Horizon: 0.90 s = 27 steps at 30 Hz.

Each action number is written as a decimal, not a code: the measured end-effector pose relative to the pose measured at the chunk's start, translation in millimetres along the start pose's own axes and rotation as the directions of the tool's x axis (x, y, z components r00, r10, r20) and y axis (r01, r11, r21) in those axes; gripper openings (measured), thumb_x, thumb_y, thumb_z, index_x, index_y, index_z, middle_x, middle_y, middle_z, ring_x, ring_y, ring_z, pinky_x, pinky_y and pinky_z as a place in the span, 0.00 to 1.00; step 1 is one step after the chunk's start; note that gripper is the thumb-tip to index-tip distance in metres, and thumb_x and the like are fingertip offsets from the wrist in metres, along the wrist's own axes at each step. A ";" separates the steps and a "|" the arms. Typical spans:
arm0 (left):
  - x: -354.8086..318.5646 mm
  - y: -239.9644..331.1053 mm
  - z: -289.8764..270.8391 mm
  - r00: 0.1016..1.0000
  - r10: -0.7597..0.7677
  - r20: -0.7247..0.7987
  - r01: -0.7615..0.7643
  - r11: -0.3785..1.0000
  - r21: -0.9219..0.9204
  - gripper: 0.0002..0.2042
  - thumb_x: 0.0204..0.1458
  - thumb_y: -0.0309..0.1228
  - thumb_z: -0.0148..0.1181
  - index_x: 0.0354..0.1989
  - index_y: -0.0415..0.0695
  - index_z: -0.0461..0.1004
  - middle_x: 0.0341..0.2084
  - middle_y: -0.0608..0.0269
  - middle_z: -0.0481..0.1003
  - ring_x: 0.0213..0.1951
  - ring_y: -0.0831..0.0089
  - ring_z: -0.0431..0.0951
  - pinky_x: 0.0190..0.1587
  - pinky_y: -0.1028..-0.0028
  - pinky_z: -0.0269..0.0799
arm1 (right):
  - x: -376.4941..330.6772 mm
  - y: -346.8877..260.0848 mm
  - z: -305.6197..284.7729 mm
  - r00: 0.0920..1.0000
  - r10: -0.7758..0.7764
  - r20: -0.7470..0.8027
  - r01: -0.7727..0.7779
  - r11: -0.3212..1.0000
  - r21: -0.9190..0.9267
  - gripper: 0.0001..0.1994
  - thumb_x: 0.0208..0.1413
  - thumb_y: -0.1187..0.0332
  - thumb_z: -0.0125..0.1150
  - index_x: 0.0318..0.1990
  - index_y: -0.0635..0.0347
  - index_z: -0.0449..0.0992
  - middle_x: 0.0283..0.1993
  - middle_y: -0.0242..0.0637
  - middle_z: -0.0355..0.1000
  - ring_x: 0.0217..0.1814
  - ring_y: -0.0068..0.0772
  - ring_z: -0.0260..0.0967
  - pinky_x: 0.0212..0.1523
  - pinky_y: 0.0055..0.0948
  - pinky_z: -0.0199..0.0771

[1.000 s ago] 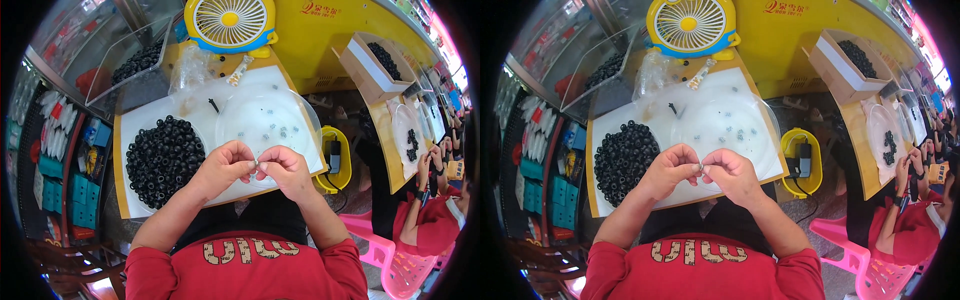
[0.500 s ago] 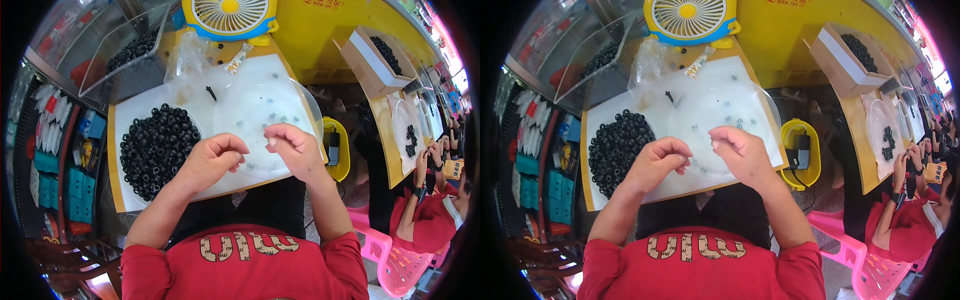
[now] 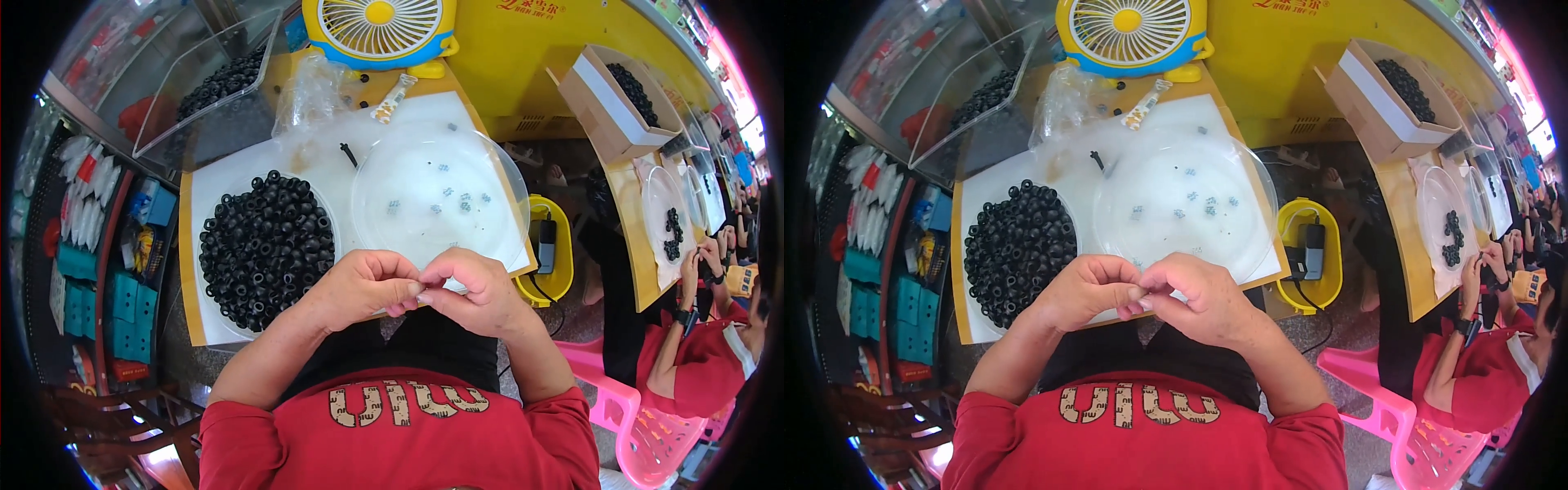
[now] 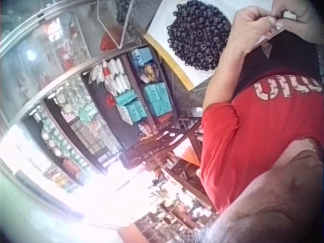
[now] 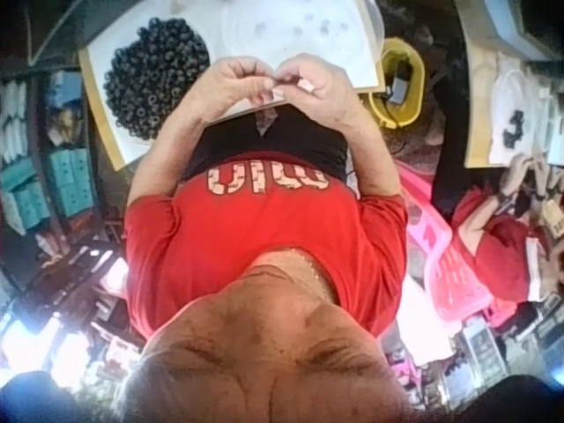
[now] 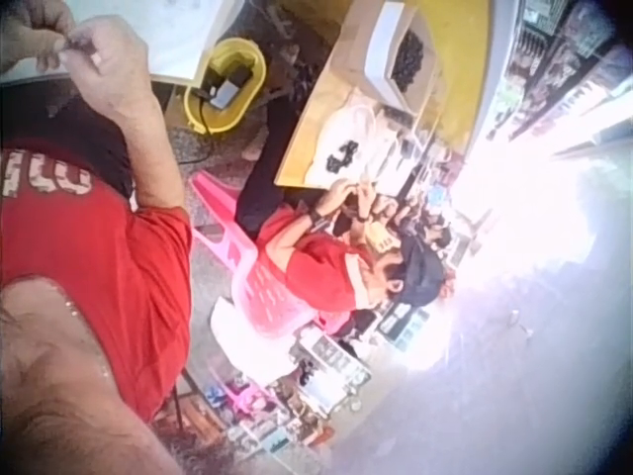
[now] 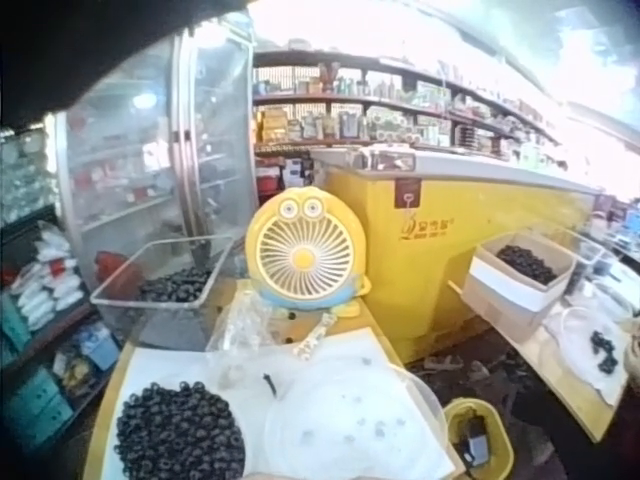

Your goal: The person assembles small components by picking up black plastic pieces and inserting metal fasteners into them by hand.

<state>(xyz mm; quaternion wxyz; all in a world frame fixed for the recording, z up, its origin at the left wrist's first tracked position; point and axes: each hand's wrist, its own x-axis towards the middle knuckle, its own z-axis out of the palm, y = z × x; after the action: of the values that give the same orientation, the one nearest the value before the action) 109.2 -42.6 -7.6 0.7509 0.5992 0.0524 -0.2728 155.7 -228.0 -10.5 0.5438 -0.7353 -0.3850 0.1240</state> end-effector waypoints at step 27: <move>52.5 22.3 -16.2 0.990 0.141 0.026 -0.066 0.288 0.955 0.08 0.39 0.27 0.51 0.29 0.42 0.72 0.22 0.55 0.72 0.30 0.60 0.73 0.33 0.66 0.67 | -16.3 28.6 -28.6 0.944 0.249 -0.218 -0.224 0.965 0.134 0.04 0.46 0.75 0.55 0.29 0.65 0.70 0.25 0.32 0.69 0.26 0.18 0.65 0.29 0.18 0.65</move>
<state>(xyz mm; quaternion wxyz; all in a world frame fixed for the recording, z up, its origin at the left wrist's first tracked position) 168.1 -42.8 -13.9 0.2626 0.9379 -0.1346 -0.1822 174.3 -262.7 -29.2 0.6048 -0.7556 -0.2201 0.1220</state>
